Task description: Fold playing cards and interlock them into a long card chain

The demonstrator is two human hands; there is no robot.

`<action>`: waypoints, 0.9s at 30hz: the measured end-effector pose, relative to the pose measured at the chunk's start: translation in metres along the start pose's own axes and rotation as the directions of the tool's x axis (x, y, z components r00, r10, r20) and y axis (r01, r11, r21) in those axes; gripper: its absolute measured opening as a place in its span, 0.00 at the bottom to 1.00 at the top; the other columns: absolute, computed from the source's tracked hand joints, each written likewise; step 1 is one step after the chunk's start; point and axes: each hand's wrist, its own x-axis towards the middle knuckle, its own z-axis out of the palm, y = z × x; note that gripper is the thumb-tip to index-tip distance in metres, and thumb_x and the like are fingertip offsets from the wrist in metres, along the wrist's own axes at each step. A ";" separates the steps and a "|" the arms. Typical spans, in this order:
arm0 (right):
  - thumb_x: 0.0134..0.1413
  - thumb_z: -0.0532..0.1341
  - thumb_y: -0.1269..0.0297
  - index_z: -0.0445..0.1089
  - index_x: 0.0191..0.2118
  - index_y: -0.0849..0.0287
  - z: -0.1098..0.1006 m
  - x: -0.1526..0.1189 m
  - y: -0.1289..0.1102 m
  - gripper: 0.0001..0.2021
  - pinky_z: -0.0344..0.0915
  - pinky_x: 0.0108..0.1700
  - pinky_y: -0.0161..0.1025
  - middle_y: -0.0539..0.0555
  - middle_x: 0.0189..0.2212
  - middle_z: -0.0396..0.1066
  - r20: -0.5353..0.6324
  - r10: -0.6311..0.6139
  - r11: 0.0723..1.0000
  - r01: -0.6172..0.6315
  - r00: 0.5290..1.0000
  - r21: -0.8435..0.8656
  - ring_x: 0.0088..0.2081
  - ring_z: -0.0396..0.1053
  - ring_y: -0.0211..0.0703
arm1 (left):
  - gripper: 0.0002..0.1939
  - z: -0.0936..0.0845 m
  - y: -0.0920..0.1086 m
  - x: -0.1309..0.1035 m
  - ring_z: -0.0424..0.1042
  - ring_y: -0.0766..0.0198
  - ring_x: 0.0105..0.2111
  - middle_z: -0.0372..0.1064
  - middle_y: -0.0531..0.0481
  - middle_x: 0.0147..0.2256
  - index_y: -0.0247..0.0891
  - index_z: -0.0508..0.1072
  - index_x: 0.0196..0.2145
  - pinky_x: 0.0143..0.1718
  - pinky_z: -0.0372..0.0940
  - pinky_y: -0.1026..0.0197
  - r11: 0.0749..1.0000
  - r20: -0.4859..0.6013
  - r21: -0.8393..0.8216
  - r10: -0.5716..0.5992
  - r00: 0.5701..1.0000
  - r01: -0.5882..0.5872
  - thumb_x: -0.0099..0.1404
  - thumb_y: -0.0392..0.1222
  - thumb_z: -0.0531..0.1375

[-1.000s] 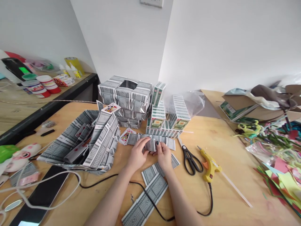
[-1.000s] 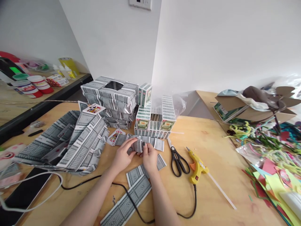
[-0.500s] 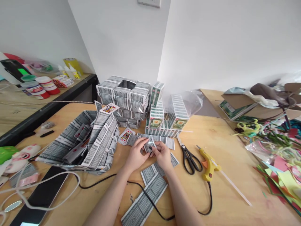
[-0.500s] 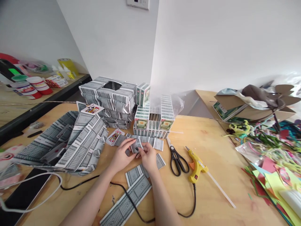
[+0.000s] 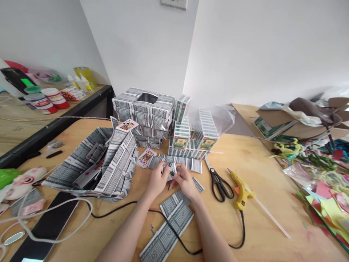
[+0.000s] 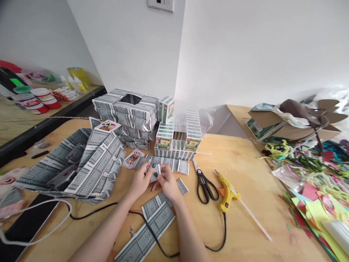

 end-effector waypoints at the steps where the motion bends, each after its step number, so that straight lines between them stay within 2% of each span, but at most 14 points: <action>1: 0.48 0.57 0.55 0.51 0.38 0.55 0.000 -0.001 0.000 0.16 0.63 0.19 0.32 0.43 0.18 0.66 0.026 0.004 1.000 -0.004 1.000 -0.004 0.16 0.67 0.37 | 0.11 0.000 0.000 0.000 0.62 0.68 0.23 0.63 0.54 0.23 0.36 0.64 0.30 0.26 0.57 0.66 1.000 0.009 0.004 -0.009 1.000 0.009 0.60 0.45 0.49; 5: 0.49 0.56 0.55 0.51 0.40 0.55 0.000 -0.003 -0.004 0.16 0.65 0.21 0.34 0.45 0.17 0.68 0.092 0.024 1.000 -0.024 0.995 0.000 0.16 0.67 0.37 | 0.14 -0.004 0.002 0.000 0.56 0.70 0.18 0.55 0.57 0.17 0.36 0.61 0.24 0.21 0.51 0.68 0.993 0.066 -0.105 -0.044 0.997 0.051 0.60 0.48 0.48; 8: 0.48 0.57 0.54 0.52 0.37 0.56 0.001 -0.004 -0.006 0.16 0.66 0.21 0.35 0.45 0.17 0.68 0.131 0.032 0.999 -0.035 0.991 0.020 0.16 0.67 0.37 | 0.17 -0.008 0.005 0.002 0.55 0.71 0.19 0.54 0.57 0.17 0.36 0.59 0.20 0.21 0.51 0.68 0.974 0.092 -0.204 -0.080 0.993 0.098 0.59 0.49 0.48; 11: 0.47 0.57 0.52 0.53 0.35 0.56 0.004 -0.004 -0.006 0.16 0.64 0.19 0.34 0.44 0.15 0.66 0.148 0.027 0.999 -0.029 0.989 0.013 0.15 0.66 0.37 | 0.18 -0.010 0.005 0.004 0.53 0.71 0.19 0.52 0.57 0.16 0.36 0.57 0.16 0.20 0.50 0.68 0.965 0.114 -0.230 -0.101 0.988 0.126 0.57 0.50 0.49; 15: 0.51 0.52 0.50 0.55 0.31 0.56 0.011 -0.004 -0.003 0.14 0.53 0.12 0.27 0.41 0.09 0.60 0.013 -0.010 0.997 0.011 1.000 -0.072 0.09 0.56 0.32 | 0.18 -0.004 0.004 0.003 0.53 0.71 0.19 0.53 0.57 0.16 0.35 0.60 0.17 0.20 0.50 0.68 0.968 0.126 -0.216 -0.104 0.986 0.130 0.57 0.50 0.50; 18: 0.52 0.50 0.48 0.55 0.27 0.56 0.015 -0.003 -0.001 0.15 0.44 0.10 0.27 0.39 0.07 0.54 -0.129 -0.061 0.992 0.046 0.990 -0.115 0.07 0.49 0.30 | 0.17 0.003 0.005 -0.002 0.55 0.70 0.20 0.56 0.56 0.18 0.35 0.60 0.18 0.21 0.52 0.68 0.950 0.072 -0.281 -0.119 0.990 0.134 0.58 0.50 0.48; 22: 0.53 0.49 0.48 0.54 0.25 0.55 0.017 -0.002 0.000 0.16 0.45 0.11 0.29 0.41 0.08 0.54 -0.254 -0.110 0.983 0.067 0.961 -0.171 0.08 0.50 0.31 | 0.15 0.009 0.009 -0.005 0.57 0.69 0.20 0.57 0.55 0.19 0.36 0.60 0.21 0.21 0.53 0.68 0.955 0.002 -0.265 -0.138 0.990 0.134 0.59 0.48 0.48; 27: 0.54 0.48 0.49 0.52 0.25 0.54 0.016 -0.001 0.004 0.15 0.45 0.12 0.30 0.41 0.09 0.52 -0.289 -0.125 0.962 0.045 0.949 -0.270 0.09 0.51 0.33 | 0.15 0.011 0.010 -0.004 0.57 0.69 0.18 0.57 0.55 0.17 0.37 0.59 0.20 0.20 0.50 0.67 0.991 -0.107 -0.072 -0.121 0.987 0.113 0.59 0.47 0.48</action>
